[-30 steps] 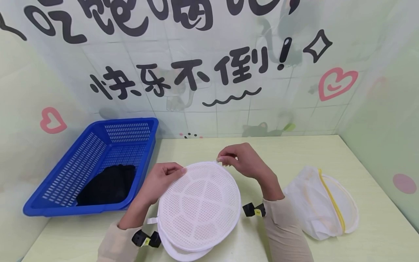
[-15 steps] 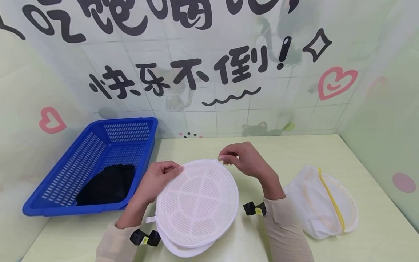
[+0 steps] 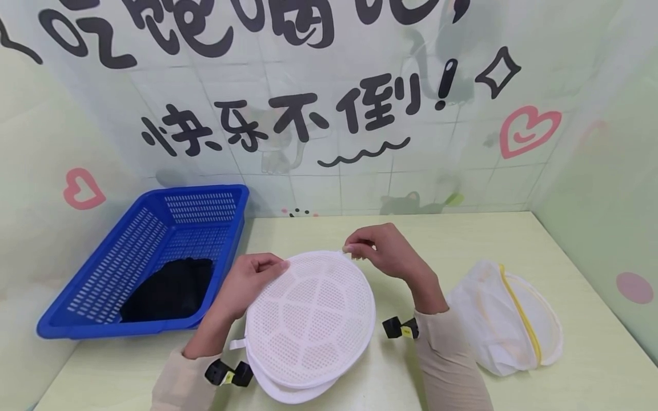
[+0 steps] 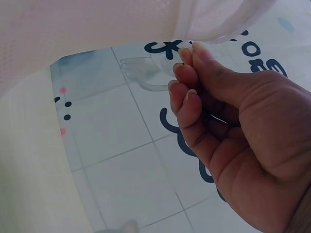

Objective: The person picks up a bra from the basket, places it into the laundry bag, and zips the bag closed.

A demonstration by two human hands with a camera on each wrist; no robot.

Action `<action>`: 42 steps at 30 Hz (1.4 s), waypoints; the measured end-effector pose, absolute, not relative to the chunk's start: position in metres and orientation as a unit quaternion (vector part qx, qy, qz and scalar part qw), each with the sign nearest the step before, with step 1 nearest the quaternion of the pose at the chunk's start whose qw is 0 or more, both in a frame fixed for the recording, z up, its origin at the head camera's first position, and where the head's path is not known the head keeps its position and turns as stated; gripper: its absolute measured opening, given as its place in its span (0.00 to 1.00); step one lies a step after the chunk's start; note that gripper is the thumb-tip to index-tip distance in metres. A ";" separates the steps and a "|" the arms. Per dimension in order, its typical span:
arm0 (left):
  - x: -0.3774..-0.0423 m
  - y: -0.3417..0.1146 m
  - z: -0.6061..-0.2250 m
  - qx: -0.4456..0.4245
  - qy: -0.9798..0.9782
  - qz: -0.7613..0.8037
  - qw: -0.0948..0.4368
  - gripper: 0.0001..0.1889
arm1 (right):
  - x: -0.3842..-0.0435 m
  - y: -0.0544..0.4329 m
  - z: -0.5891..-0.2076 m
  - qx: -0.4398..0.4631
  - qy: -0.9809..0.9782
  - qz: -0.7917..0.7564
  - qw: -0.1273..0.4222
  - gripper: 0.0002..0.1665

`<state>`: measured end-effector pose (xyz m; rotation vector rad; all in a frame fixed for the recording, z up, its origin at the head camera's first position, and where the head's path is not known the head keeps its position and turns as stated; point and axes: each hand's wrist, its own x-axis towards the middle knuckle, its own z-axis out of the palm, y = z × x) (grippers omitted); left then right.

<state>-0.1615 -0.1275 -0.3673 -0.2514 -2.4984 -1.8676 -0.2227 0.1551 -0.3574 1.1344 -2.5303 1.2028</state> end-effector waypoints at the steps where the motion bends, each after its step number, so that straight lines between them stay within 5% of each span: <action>1: -0.161 -0.128 -0.368 -0.079 -0.799 -0.597 0.006 0.07 | -0.223 0.155 -0.357 0.375 -0.835 0.397 0.060 0.04; 42: -0.163 -0.132 -0.369 -0.057 -0.803 -0.593 0.014 0.07 | -0.223 0.158 -0.356 0.375 -0.836 0.396 0.057 0.02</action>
